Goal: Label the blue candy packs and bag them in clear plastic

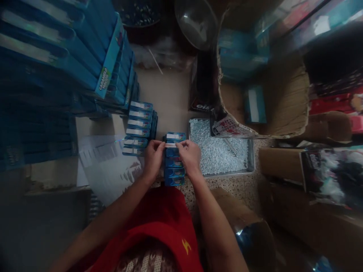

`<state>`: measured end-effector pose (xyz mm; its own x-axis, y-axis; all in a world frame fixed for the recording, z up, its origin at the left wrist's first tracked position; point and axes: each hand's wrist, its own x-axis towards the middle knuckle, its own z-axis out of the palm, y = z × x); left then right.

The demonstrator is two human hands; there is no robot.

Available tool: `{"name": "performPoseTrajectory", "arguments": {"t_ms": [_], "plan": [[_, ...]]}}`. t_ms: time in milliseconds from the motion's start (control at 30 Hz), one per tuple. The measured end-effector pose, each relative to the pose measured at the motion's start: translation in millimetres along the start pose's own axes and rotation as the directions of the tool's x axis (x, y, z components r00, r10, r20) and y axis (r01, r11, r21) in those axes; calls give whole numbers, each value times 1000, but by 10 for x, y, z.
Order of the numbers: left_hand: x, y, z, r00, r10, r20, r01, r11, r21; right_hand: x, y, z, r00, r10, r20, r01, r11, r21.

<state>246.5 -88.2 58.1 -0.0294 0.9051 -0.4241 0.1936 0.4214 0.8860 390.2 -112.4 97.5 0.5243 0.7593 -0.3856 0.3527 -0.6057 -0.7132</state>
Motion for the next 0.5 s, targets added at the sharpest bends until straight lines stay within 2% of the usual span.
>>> {"name": "performPoseTrajectory", "arguments": {"t_ms": [367,500], "plan": [[16,-97,72,999,7,-33,-7,1000,1,56,43,16,1000,-11,0,11,997,-70],[-3,-170,156,998,-65,-19,62,992,-105,114,75,6,990,50,-128,-64,992,-105]]}}
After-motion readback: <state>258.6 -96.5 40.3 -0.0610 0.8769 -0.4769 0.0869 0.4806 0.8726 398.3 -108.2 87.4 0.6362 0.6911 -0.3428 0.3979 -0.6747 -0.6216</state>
